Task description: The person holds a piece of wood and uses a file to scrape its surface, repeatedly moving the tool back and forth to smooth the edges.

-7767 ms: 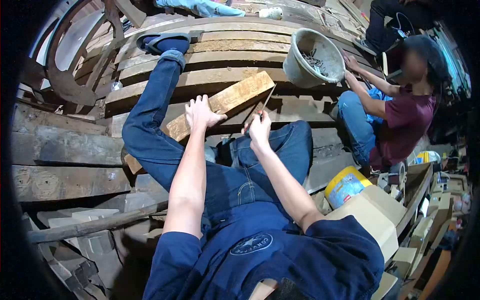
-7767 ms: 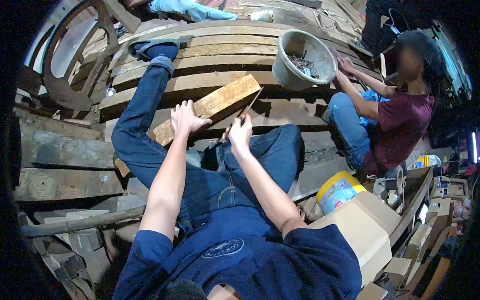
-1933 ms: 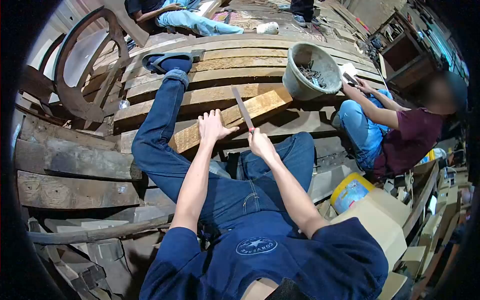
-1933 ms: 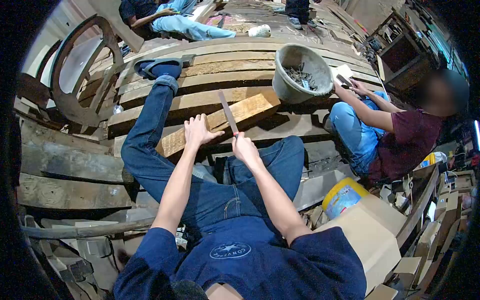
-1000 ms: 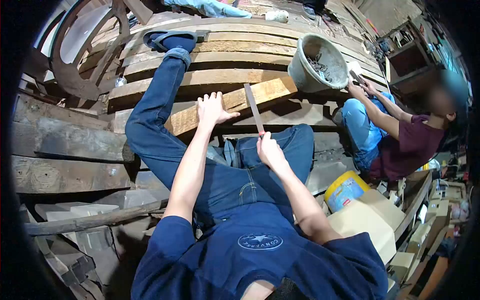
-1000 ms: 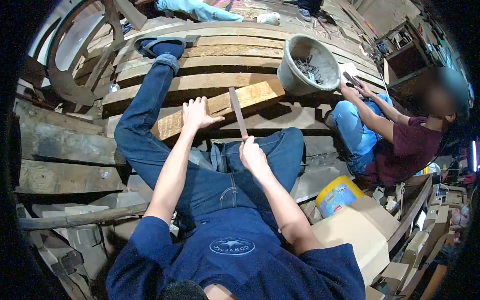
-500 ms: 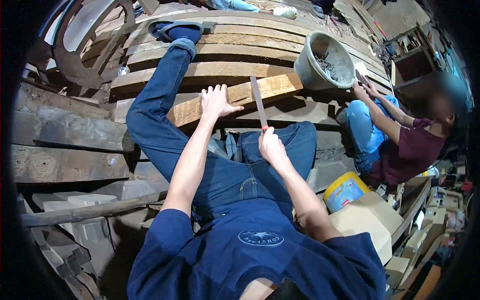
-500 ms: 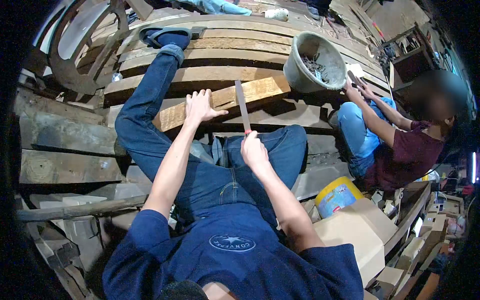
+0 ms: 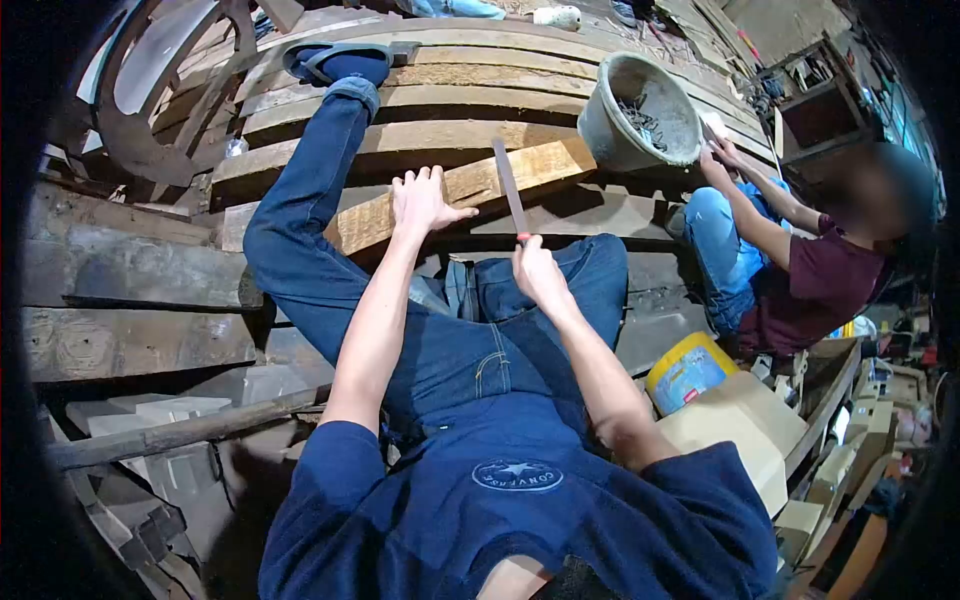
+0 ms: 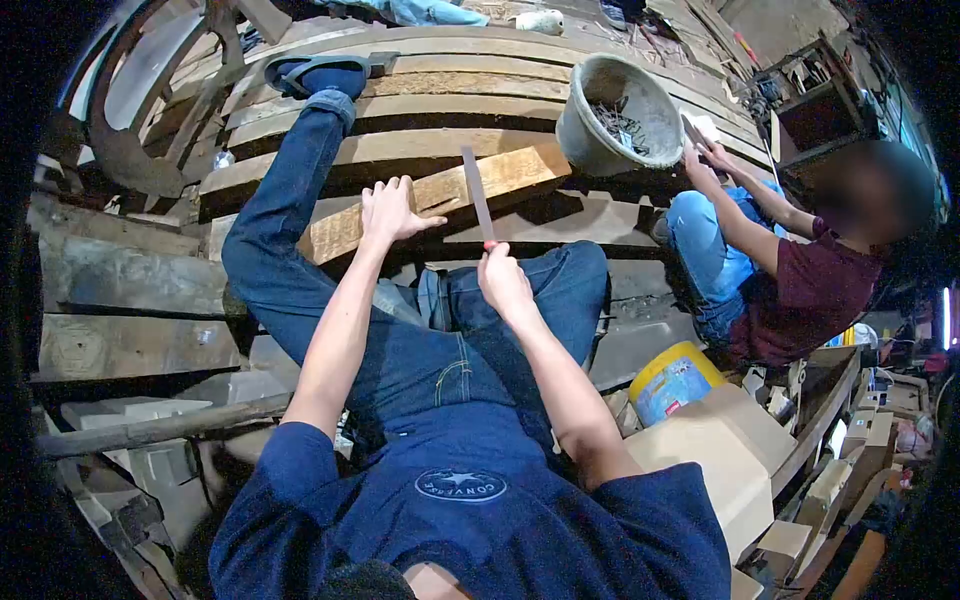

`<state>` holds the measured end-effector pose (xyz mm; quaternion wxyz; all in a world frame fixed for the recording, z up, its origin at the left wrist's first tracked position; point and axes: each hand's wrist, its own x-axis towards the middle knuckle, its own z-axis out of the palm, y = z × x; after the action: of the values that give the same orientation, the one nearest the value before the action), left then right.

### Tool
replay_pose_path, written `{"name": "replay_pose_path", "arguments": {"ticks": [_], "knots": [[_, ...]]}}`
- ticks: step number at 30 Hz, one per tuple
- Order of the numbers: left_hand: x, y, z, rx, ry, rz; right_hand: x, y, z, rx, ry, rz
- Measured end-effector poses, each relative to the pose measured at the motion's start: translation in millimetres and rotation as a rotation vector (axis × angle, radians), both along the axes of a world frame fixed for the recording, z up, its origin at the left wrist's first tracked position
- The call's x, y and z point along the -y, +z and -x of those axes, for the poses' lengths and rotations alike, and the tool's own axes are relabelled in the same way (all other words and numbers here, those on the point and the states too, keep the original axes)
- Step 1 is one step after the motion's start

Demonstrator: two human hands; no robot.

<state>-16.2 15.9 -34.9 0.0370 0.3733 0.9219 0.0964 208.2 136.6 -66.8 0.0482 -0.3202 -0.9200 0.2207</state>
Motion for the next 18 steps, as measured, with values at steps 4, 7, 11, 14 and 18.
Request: {"name": "replay_pose_path", "arguments": {"ticks": [4,7,11,14,18], "knots": [[0,-5,-4,-0.113,0.021,-0.034,10,21,-33,0.056,-0.004,-0.075],[-1,-2,-2,-0.048,0.012,0.02,-6,-10,-11,-0.007,-0.011,-0.114],[-1,-7,-1,-0.089,0.028,0.003,-37,-47,45,-0.206,0.091,-0.107],[-1,-8,-3,-0.097,0.019,0.001,-30,-39,48,-0.239,0.096,-0.143],[0,-5,-3,-0.06,0.012,-0.019,-10,-10,-1,-0.057,0.085,-0.162]]}}
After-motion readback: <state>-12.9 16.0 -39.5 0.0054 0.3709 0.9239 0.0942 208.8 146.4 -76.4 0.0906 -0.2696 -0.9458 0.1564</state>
